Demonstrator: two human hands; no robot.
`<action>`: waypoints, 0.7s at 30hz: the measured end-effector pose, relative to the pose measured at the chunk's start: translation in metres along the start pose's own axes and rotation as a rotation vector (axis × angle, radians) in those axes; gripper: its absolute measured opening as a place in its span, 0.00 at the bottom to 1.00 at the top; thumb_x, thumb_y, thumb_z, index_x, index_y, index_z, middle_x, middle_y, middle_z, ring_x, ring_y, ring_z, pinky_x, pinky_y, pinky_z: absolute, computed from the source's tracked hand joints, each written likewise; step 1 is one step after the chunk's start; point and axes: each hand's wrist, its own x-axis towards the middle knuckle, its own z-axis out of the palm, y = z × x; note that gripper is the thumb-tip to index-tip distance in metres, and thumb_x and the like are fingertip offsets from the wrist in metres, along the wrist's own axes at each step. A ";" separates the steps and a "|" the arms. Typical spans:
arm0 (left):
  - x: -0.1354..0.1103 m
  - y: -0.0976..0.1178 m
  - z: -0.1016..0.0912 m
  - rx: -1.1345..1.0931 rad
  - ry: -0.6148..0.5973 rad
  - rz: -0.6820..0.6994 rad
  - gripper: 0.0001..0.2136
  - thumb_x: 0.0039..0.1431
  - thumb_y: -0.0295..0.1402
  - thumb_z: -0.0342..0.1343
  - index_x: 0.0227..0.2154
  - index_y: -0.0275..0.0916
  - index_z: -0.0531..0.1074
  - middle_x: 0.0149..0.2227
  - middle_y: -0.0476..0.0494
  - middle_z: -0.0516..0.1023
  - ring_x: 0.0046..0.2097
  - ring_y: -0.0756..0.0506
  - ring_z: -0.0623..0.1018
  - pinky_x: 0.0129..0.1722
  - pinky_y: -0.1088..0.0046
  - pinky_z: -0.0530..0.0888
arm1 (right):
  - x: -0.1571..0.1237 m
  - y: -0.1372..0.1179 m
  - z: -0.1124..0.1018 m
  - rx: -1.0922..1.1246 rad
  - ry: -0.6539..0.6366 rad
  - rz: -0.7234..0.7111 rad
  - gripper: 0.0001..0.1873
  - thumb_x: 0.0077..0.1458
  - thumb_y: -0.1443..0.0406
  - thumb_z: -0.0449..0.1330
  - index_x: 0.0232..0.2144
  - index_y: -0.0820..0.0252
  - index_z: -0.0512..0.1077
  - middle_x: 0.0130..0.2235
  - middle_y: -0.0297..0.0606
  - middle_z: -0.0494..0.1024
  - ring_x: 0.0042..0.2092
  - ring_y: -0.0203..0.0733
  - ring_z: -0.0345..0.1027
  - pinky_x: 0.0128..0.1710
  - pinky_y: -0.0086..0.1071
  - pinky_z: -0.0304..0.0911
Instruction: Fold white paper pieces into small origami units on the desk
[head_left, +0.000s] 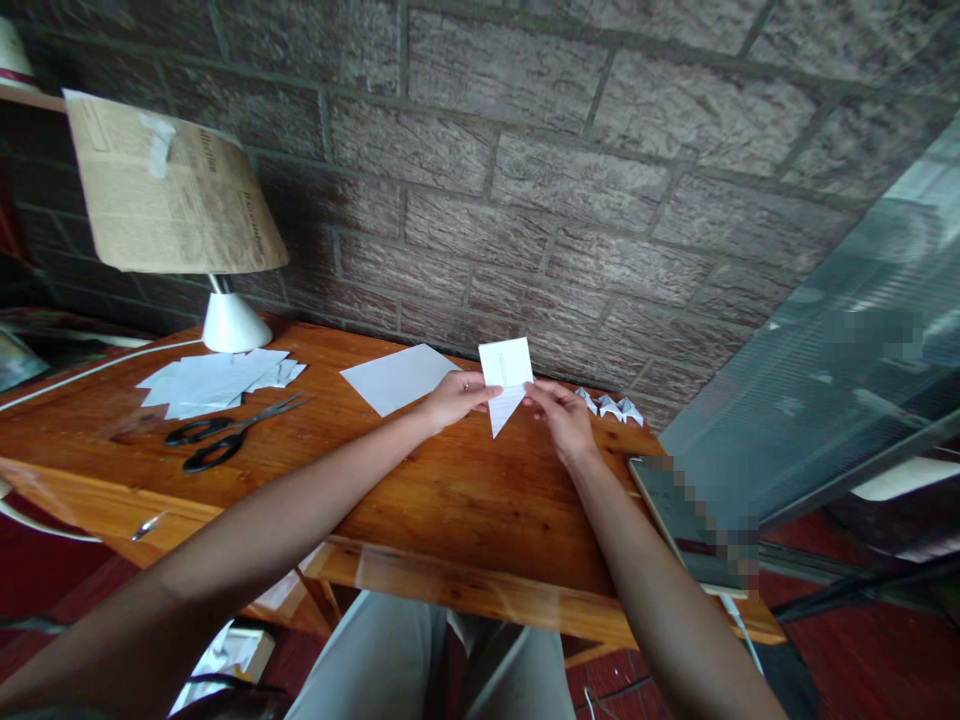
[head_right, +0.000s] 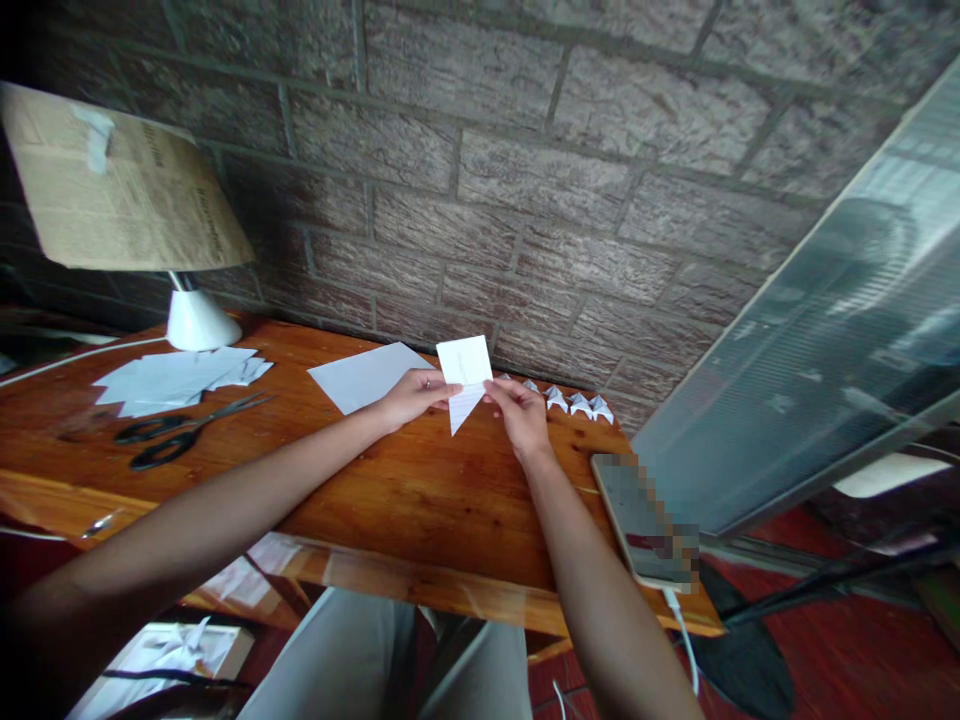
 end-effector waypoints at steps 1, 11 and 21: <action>0.000 0.001 0.000 -0.009 -0.005 0.001 0.22 0.42 0.45 0.68 0.38 0.35 0.78 0.39 0.38 0.82 0.41 0.42 0.79 0.43 0.62 0.75 | 0.000 0.000 0.000 0.005 0.012 -0.010 0.16 0.41 0.55 0.69 0.31 0.59 0.79 0.32 0.36 0.80 0.33 0.36 0.71 0.26 0.26 0.58; 0.001 0.000 -0.001 0.001 0.033 0.001 0.19 0.40 0.43 0.69 0.33 0.36 0.78 0.33 0.42 0.81 0.34 0.47 0.78 0.39 0.67 0.74 | -0.003 -0.001 0.004 -0.028 -0.096 0.049 0.19 0.39 0.53 0.69 0.32 0.59 0.78 0.32 0.37 0.80 0.32 0.36 0.71 0.25 0.26 0.57; -0.001 0.003 0.000 -0.061 0.072 -0.015 0.19 0.38 0.42 0.70 0.32 0.35 0.77 0.31 0.43 0.80 0.32 0.48 0.78 0.38 0.67 0.75 | -0.005 0.005 0.006 -0.056 -0.235 0.122 0.16 0.40 0.54 0.70 0.30 0.59 0.78 0.31 0.36 0.80 0.31 0.35 0.71 0.28 0.26 0.59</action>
